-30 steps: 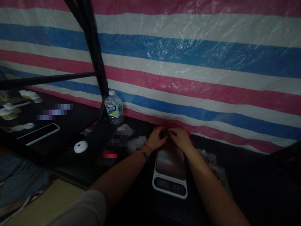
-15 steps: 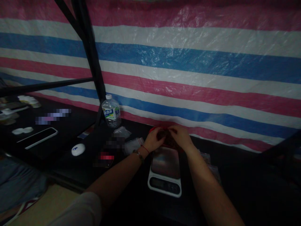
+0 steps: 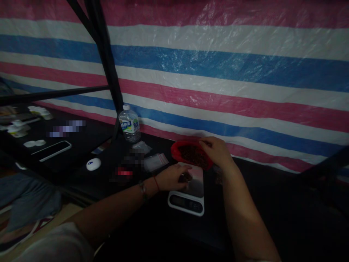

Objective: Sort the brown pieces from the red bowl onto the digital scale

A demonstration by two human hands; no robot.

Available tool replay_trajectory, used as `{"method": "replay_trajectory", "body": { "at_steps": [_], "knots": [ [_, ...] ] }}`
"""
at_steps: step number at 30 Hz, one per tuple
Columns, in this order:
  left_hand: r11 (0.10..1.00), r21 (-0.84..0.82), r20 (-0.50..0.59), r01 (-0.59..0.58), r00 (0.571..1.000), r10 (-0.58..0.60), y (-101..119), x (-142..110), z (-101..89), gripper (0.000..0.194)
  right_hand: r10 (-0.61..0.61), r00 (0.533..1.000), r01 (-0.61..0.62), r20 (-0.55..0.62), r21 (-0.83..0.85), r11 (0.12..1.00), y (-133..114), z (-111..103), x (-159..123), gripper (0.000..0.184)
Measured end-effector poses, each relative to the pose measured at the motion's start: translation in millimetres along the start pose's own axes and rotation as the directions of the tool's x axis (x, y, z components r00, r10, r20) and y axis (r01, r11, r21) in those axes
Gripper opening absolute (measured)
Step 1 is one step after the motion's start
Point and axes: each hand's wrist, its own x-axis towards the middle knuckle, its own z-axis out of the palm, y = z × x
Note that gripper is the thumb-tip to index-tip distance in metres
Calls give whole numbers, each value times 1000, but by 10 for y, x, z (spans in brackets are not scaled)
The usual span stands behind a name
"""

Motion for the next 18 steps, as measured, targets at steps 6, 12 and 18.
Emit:
{"method": "replay_trajectory", "body": {
  "at_steps": [6,12,18],
  "knots": [
    [979,105,-192,174,970,-151,-232,-161,-423,69,-3,1000,3,-1,-12,1000,-18,-145,-28,23],
    [752,362,-133,551,829,-544,-855,-278,-640,69,-17,1000,16,-19,-36,999,-46,-202,-53,21],
    [765,420,-90,488,861,-500,-962,-274,-485,71,-39,999,39,15,-18,999,-74,-141,-63,19]
  ]
}}
